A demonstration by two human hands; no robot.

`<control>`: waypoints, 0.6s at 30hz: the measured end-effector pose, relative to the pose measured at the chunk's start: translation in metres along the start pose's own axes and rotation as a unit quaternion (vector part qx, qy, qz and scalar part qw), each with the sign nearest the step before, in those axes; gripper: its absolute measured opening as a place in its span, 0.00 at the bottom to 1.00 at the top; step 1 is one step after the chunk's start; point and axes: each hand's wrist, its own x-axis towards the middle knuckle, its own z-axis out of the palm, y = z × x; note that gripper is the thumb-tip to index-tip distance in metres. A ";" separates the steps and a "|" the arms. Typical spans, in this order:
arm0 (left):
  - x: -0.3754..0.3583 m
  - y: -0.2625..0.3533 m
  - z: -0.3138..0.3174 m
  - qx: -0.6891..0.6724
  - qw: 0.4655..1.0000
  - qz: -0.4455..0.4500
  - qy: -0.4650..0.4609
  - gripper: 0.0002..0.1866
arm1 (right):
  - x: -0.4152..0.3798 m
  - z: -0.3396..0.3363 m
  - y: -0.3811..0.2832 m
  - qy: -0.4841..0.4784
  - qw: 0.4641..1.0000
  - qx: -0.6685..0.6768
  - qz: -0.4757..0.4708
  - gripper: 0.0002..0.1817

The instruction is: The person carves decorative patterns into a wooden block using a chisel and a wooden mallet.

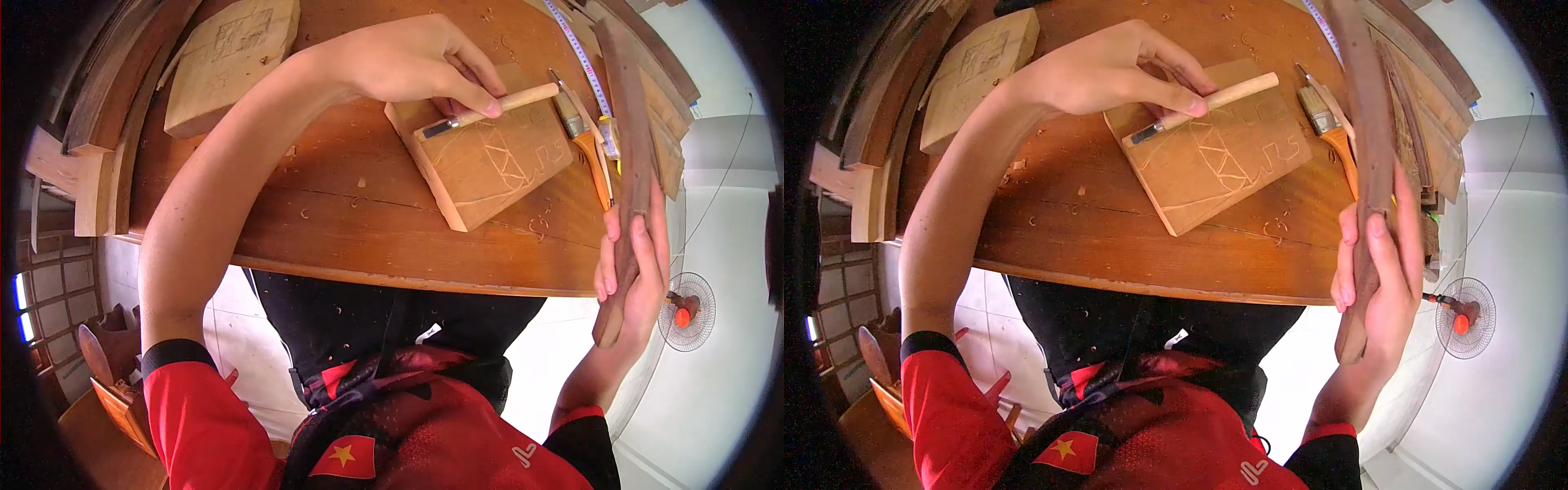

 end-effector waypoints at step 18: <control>0.000 -0.005 -0.001 -0.008 1.000 -0.001 -0.001 0.25 | -0.001 0.014 0.002 0.047 0.998 -0.025 0.018 0.31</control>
